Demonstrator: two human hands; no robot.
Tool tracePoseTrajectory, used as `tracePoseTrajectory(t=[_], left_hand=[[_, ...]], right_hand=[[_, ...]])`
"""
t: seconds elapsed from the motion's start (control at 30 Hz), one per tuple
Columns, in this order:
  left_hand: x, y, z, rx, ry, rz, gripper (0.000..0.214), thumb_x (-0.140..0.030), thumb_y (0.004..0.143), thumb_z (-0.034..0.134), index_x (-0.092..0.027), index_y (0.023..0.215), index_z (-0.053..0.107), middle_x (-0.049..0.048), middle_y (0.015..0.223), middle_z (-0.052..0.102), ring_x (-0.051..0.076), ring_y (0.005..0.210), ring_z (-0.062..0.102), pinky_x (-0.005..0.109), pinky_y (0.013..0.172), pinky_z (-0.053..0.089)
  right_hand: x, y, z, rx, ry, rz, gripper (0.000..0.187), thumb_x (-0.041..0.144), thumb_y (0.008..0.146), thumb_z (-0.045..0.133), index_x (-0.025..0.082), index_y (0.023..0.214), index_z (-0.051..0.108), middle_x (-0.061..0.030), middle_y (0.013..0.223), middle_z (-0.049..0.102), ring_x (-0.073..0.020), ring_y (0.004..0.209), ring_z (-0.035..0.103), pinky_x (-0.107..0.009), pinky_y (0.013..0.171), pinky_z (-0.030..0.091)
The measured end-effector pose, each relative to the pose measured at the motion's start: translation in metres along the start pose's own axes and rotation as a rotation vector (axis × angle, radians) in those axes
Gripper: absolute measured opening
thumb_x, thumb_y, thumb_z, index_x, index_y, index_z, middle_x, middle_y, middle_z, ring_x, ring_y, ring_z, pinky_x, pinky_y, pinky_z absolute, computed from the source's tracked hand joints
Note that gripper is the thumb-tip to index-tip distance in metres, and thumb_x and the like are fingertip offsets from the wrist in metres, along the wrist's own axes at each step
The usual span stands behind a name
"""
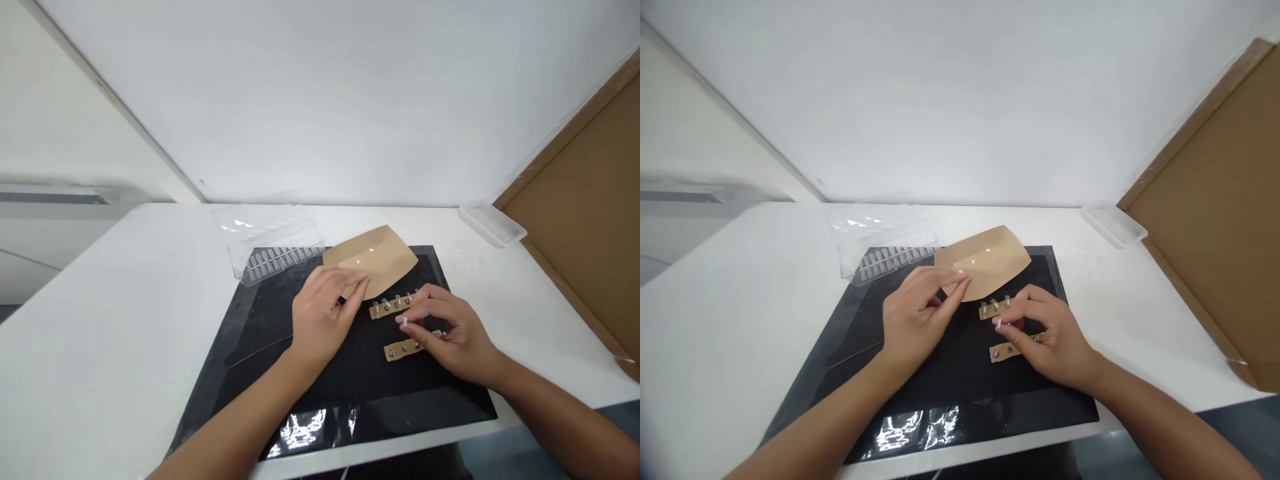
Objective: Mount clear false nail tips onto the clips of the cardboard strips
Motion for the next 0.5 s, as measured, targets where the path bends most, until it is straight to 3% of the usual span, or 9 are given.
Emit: tracePoseTrajectory(t=[0.13, 0.27, 0.5], left_hand=[[0.017, 0.005, 0.008, -0.038, 0.103, -0.018, 0.010, -0.024, 0.098, 0.072, -0.018, 0.092, 0.078, 0.0032, 0.084, 0.080, 0.017, 0.079, 0.074, 0.030, 0.077, 0.059], [0.028, 0.005, 0.013, 0.055, 0.146, -0.080, 0.017, -0.027, 0.102, 0.066, -0.018, 0.098, 0.081, 0.0038, 0.084, 0.081, 0.019, 0.079, 0.073, 0.031, 0.079, 0.058], [0.029, 0.000, 0.013, 0.169, 0.182, -0.038, 0.025, -0.021, 0.106, 0.055, -0.019, 0.118, 0.077, 0.0060, 0.099, 0.082, 0.022, 0.092, 0.073, 0.032, 0.083, 0.057]], right_hand=[[-0.005, 0.001, -0.003, -0.016, -0.051, 0.047, 0.006, 0.027, 0.098, 0.073, 0.026, 0.100, 0.078, -0.0029, 0.096, 0.070, -0.0168, 0.086, 0.068, -0.031, 0.076, 0.056], [-0.007, 0.003, -0.005, 0.004, -0.087, 0.099, 0.006, 0.030, 0.098, 0.072, 0.025, 0.098, 0.076, -0.0029, 0.097, 0.072, -0.0180, 0.088, 0.068, -0.033, 0.080, 0.055], [-0.006, 0.005, -0.005, 0.194, -0.147, 0.204, 0.006, 0.025, 0.094, 0.075, 0.023, 0.089, 0.074, 0.0001, 0.085, 0.070, -0.0159, 0.080, 0.066, -0.030, 0.076, 0.052]])
Point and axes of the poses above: each hand's wrist, its own y-axis towards the middle knuckle, its own z-axis out of the palm, x = y × z, the point moved 1 cm from there along y, towards the middle knuckle
